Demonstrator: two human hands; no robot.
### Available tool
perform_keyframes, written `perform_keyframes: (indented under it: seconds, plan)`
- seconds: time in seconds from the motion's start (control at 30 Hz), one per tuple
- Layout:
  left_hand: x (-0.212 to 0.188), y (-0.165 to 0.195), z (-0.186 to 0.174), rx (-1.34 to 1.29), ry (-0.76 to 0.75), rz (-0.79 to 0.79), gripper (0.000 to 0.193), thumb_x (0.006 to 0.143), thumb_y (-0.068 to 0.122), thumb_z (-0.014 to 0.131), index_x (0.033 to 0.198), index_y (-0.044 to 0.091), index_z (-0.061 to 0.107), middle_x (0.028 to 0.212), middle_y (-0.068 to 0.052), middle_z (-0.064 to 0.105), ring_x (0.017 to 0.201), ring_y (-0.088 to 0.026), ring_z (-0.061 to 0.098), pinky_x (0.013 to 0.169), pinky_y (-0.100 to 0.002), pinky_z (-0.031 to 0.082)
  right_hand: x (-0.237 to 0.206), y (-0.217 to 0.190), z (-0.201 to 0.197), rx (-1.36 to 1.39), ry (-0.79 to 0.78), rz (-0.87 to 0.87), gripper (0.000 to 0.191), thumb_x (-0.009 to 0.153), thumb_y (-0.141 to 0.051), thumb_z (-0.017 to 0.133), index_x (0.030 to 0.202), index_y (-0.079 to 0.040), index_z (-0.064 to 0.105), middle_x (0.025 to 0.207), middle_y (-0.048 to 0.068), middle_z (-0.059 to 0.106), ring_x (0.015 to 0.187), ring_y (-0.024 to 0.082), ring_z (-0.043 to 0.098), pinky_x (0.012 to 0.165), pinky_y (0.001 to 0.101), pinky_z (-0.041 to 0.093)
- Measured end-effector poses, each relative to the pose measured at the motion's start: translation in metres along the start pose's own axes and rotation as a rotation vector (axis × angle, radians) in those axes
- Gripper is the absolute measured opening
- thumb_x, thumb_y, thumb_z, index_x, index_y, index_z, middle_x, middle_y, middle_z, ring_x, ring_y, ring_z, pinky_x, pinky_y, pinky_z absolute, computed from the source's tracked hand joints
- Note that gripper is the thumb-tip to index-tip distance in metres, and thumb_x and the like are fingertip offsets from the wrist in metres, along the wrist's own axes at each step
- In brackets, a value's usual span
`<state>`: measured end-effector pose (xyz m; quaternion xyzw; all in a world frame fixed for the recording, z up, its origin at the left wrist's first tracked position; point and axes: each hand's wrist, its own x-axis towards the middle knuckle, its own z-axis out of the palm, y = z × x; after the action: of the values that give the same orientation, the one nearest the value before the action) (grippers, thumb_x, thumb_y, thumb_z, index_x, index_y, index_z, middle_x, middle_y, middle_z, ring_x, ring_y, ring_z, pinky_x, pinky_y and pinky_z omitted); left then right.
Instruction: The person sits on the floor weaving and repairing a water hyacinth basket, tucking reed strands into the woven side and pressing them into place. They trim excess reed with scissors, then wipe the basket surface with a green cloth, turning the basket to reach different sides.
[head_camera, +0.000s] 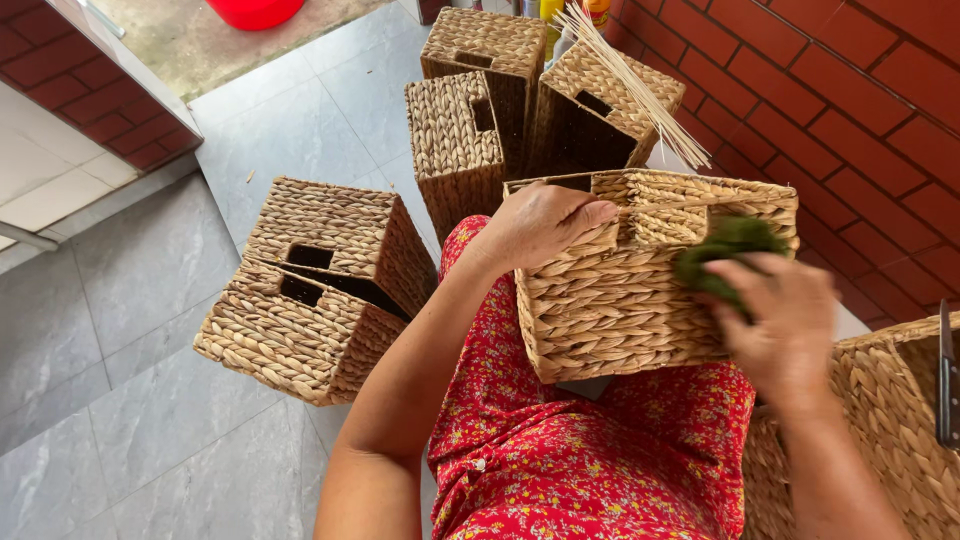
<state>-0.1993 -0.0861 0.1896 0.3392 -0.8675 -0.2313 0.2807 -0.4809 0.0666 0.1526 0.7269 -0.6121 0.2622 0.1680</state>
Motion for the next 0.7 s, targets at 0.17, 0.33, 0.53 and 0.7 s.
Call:
perform_keyframes:
  seconds: [0.17, 0.33, 0.53, 0.7]
  plan:
    - [0.001, 0.001, 0.002, -0.005, -0.038, -0.075, 0.053, 0.1, 0.056, 0.049, 0.097, 0.011, 0.077, 0.077, -0.017, 0.071, 0.073, -0.038, 0.069, 0.065, -0.049, 0.051, -0.022, 0.026, 0.0, 0.203, 0.133, 0.181, 0.031, 0.099, -0.018, 0.084, 0.126, -0.021, 0.069, 0.13, 0.002, 0.062, 0.12, 0.027, 0.054, 0.11, 0.0396, 0.042]
    - [0.0, -0.001, 0.002, 0.004, 0.0, -0.059, 0.055, 0.101, 0.057, 0.048, 0.095, 0.01, 0.077, 0.079, -0.018, 0.071, 0.077, -0.04, 0.069, 0.067, -0.05, 0.052, -0.001, -0.035, 0.028, 0.175, 0.08, 0.033, 0.035, 0.092, -0.021, 0.083, 0.124, -0.02, 0.069, 0.139, 0.004, 0.064, 0.129, 0.027, 0.054, 0.113, 0.0462, 0.036]
    - [-0.001, -0.006, -0.002, -0.023, 0.018, -0.059, 0.061, 0.102, 0.059, 0.044, 0.087, 0.01, 0.077, 0.08, -0.02, 0.07, 0.082, -0.044, 0.067, 0.071, -0.052, 0.051, 0.034, -0.144, 0.028, 0.364, -0.023, -0.236, 0.034, 0.081, -0.026, 0.082, 0.112, -0.021, 0.071, 0.132, 0.002, 0.062, 0.113, 0.029, 0.056, 0.097, 0.0461, 0.041]
    - [-0.001, -0.006, -0.002, -0.017, 0.006, -0.115, 0.062, 0.1, 0.061, 0.044, 0.081, 0.01, 0.074, 0.076, -0.02, 0.07, 0.08, -0.043, 0.068, 0.07, -0.051, 0.052, 0.047, -0.154, 0.023, 0.488, -0.009, -0.419, 0.035, 0.08, -0.025, 0.083, 0.113, -0.021, 0.072, 0.128, -0.001, 0.063, 0.117, 0.026, 0.057, 0.095, 0.0435, 0.042]
